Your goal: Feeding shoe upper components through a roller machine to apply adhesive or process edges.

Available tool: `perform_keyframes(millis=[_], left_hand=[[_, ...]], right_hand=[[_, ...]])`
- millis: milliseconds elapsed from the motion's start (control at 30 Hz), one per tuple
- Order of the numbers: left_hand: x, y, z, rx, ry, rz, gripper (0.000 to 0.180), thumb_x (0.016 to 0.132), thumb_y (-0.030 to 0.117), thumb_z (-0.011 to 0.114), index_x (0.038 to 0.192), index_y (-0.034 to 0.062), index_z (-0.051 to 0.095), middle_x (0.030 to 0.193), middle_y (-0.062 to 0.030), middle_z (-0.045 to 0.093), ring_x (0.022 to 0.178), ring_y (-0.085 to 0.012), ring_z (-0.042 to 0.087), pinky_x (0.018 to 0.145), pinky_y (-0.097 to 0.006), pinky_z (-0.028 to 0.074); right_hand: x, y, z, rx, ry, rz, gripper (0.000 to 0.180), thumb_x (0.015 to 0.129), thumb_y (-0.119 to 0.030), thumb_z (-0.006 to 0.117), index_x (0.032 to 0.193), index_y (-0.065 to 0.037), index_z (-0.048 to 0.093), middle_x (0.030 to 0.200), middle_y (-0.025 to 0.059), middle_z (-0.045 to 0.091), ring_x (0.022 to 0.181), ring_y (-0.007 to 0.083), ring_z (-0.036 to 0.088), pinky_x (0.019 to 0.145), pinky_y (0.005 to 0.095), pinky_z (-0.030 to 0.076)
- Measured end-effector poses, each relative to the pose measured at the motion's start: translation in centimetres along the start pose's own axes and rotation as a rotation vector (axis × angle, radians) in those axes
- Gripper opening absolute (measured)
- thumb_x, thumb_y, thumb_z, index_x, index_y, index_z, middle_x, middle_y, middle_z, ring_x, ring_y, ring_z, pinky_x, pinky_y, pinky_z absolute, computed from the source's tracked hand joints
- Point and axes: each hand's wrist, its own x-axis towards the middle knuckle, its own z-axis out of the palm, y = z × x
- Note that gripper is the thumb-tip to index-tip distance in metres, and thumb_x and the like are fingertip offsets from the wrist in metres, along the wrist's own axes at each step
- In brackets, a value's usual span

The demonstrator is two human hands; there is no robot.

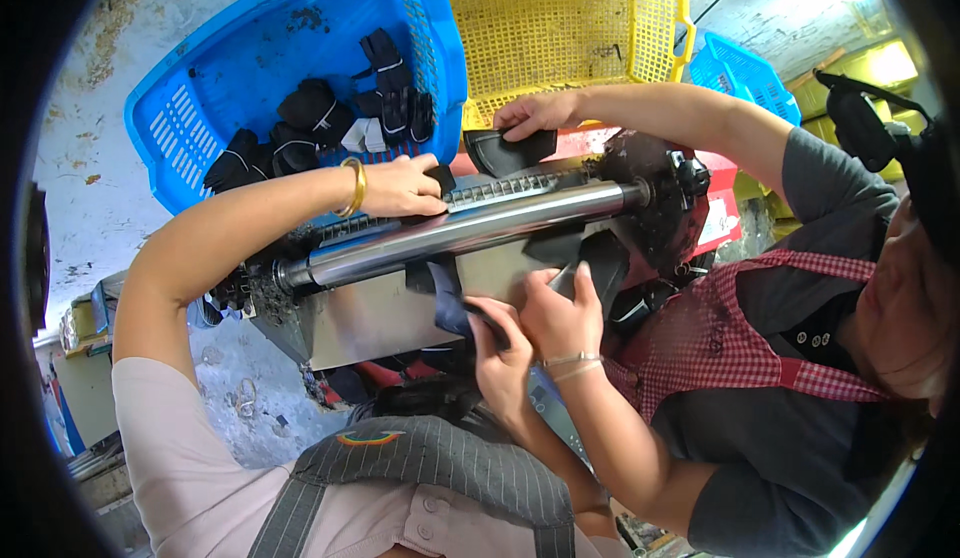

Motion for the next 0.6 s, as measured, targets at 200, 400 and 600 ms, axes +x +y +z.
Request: perform_keyframes(millis=[200, 400, 600], left_hand=[[-0.9, 0.2, -4.2, -0.3, 0.33, -0.257, 0.029, 0.079, 0.011, 0.053, 0.107, 0.0101, 0.047, 0.096, -0.0174, 0.046, 0.089, -0.0334, 0.051, 0.076, -0.041, 0.043], [0.0, -0.6, 1.0, 0.048, 0.122, -0.004, 0.016, 0.076, 0.009, 0.052, 0.09, 0.0126, 0.06, 0.099, -0.0129, 0.052, 0.095, -0.0325, 0.047, 0.074, -0.042, 0.043], [-1.3, -1.2, -1.7, -0.307, 0.277, -0.236, 0.021, 0.077, 0.009, 0.05, 0.099, 0.0066, 0.051, 0.092, -0.0167, 0.047, 0.085, -0.0314, 0.048, 0.075, -0.038, 0.041]], right_hand=[[-2.2, 0.7, -1.6, -0.29, 0.051, 0.087, 0.015, 0.084, 0.001, 0.055, 0.099, 0.002, 0.057, 0.099, 0.0116, 0.061, 0.095, 0.0199, 0.059, 0.084, 0.0259, 0.044], [0.9, 0.5, 2.1, 0.006, 0.0, -0.097, 0.017, 0.084, 0.003, 0.056, 0.1, 0.002, 0.055, 0.107, 0.0091, 0.058, 0.097, 0.0152, 0.054, 0.086, 0.0247, 0.041], [-1.8, 0.2, -1.2, -0.318, -0.013, -0.034, 0.026, 0.083, -0.002, 0.057, 0.108, 0.001, 0.052, 0.093, 0.0151, 0.059, 0.088, 0.0257, 0.059, 0.079, 0.0322, 0.045]])
